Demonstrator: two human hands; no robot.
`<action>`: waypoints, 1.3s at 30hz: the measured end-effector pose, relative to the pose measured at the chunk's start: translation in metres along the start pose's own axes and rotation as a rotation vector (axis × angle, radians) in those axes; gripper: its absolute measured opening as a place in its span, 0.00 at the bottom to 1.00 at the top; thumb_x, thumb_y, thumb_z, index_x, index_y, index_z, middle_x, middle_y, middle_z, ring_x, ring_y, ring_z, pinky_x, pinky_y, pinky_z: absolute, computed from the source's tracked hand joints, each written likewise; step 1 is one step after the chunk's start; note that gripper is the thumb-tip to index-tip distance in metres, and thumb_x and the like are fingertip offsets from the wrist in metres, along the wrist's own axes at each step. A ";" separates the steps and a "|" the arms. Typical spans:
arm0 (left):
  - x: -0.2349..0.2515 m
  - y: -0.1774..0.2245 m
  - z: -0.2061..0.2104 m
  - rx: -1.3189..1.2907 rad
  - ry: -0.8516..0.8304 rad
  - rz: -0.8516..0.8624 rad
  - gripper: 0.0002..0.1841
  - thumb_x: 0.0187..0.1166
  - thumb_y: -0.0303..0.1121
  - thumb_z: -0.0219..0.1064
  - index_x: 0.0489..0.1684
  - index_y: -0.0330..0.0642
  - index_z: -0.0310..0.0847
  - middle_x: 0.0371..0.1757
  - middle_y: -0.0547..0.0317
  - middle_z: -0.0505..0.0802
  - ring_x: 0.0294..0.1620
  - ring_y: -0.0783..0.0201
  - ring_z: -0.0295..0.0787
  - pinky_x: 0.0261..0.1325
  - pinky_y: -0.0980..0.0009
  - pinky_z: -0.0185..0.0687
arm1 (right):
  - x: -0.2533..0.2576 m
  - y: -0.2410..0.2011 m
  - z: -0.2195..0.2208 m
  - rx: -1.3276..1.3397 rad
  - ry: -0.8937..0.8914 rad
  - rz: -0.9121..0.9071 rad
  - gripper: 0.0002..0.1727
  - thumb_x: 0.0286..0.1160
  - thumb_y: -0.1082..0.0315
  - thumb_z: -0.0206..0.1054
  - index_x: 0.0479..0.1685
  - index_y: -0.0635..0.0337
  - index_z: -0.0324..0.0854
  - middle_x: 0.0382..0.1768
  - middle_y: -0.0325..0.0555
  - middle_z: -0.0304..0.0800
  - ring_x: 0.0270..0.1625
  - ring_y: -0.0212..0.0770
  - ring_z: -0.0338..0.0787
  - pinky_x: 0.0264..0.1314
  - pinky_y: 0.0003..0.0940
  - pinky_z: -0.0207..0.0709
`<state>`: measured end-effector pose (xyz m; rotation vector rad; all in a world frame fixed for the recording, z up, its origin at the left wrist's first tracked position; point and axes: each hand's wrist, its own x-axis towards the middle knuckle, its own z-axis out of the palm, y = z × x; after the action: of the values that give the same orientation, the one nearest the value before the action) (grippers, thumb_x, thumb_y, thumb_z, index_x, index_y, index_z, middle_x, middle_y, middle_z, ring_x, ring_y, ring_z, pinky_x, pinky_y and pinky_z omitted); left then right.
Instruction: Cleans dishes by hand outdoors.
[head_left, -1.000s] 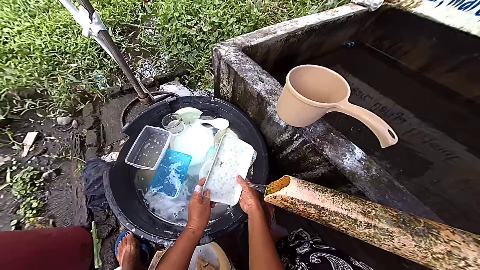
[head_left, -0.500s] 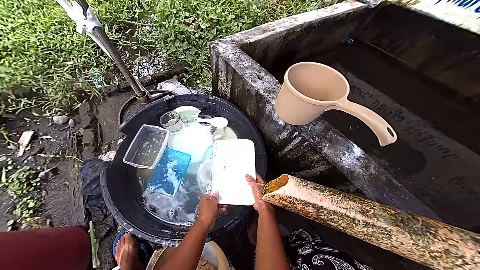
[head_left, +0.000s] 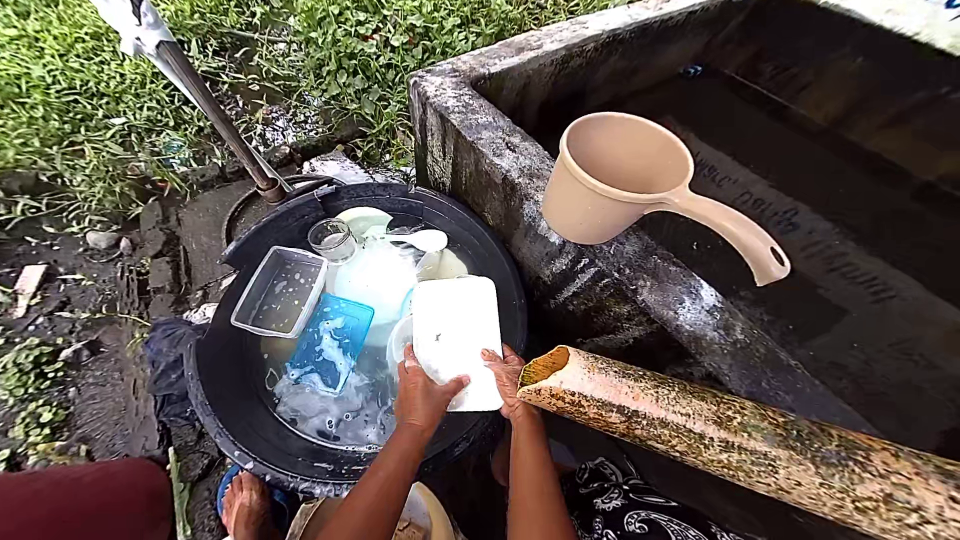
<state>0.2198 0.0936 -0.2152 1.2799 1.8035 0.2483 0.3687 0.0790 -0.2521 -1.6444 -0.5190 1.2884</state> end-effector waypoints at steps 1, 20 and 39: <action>0.002 -0.002 0.001 -0.024 0.005 0.005 0.64 0.58 0.52 0.87 0.92 0.32 0.44 0.84 0.30 0.68 0.79 0.39 0.74 0.78 0.46 0.72 | -0.002 0.000 0.001 0.001 0.003 -0.005 0.16 0.84 0.74 0.63 0.66 0.71 0.78 0.52 0.57 0.87 0.53 0.40 0.85 0.62 0.36 0.78; -0.003 0.008 -0.001 0.024 0.025 0.062 0.60 0.69 0.38 0.80 0.94 0.30 0.30 0.85 0.24 0.64 0.76 0.36 0.76 0.78 0.49 0.73 | -0.001 0.002 0.003 -0.044 -0.014 -0.062 0.14 0.82 0.76 0.64 0.61 0.74 0.81 0.49 0.59 0.89 0.52 0.40 0.87 0.62 0.35 0.78; -0.009 -0.018 -0.005 -0.968 -0.211 -0.298 0.25 0.90 0.27 0.56 0.85 0.40 0.56 0.52 0.39 0.87 0.37 0.53 0.92 0.35 0.61 0.90 | -0.001 0.000 0.005 -0.169 0.092 -0.065 0.18 0.87 0.65 0.62 0.65 0.70 0.82 0.58 0.62 0.88 0.62 0.49 0.85 0.71 0.45 0.73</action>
<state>0.2050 0.0799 -0.2185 0.3337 1.3629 0.6839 0.3635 0.0807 -0.2512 -1.8023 -0.6340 1.1410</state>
